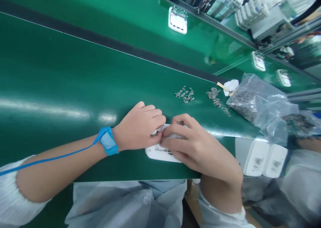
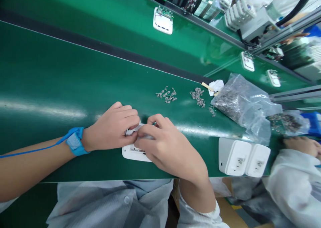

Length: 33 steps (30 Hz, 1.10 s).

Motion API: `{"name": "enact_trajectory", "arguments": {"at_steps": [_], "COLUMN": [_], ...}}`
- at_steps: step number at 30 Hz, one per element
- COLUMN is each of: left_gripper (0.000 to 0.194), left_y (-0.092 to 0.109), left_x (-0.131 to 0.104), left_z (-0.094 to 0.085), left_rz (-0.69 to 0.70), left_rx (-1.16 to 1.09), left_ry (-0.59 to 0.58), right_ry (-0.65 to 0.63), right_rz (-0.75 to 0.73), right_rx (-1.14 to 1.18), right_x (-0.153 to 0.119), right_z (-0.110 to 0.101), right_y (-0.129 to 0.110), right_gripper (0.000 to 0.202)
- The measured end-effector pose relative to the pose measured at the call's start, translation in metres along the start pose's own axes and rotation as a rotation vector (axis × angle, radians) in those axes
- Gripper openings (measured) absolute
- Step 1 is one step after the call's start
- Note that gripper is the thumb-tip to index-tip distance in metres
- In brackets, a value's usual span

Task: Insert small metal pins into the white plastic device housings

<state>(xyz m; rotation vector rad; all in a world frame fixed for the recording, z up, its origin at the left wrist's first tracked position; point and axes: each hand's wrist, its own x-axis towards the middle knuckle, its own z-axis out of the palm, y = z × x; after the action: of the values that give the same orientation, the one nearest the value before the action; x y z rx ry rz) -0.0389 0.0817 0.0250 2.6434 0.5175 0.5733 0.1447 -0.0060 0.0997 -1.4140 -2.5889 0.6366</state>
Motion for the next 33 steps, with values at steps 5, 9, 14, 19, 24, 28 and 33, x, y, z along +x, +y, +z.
{"name": "enact_trajectory", "arguments": {"at_steps": [5,9,14,19,24,28,33], "left_gripper": [0.022,0.026,0.023,0.027,0.028,0.022,0.018], "left_y": [-0.006,-0.008,-0.032,-0.062,-0.076,-0.087,-0.123], "left_x": [0.004,0.002,-0.058,-0.160,-0.223,-0.224,-0.178], "left_z": [-0.002,-0.016,-0.069,-0.149,-0.211,-0.230,-0.236], "left_rz": [0.011,0.050,-0.181,-0.637,-1.013,-1.120,-1.134], "left_rx": [0.010,0.074,0.219,0.487,0.641,0.709,0.742], "left_ry": [-0.061,-0.193,-0.306,-0.298,-0.220,-0.069,0.133], "right_ry": [0.295,0.639,0.928,0.844,0.705,0.677,0.652], "right_rz": [0.021,0.068,0.089,0.012,-0.022,-0.010,0.011], "right_rx": [0.064,0.034,0.066,0.034,-0.056,-0.082,-0.061], "right_x": [0.005,0.013,0.026,0.029,0.030,0.032,0.036], "right_z": [0.008,0.021,0.029,0.044,0.051,0.053,0.058], "right_y": [0.021,0.049,0.068,0.063,0.065,0.069,0.074], "right_gripper": [0.025,0.020,0.019,0.022,0.025,0.027,0.027]}}
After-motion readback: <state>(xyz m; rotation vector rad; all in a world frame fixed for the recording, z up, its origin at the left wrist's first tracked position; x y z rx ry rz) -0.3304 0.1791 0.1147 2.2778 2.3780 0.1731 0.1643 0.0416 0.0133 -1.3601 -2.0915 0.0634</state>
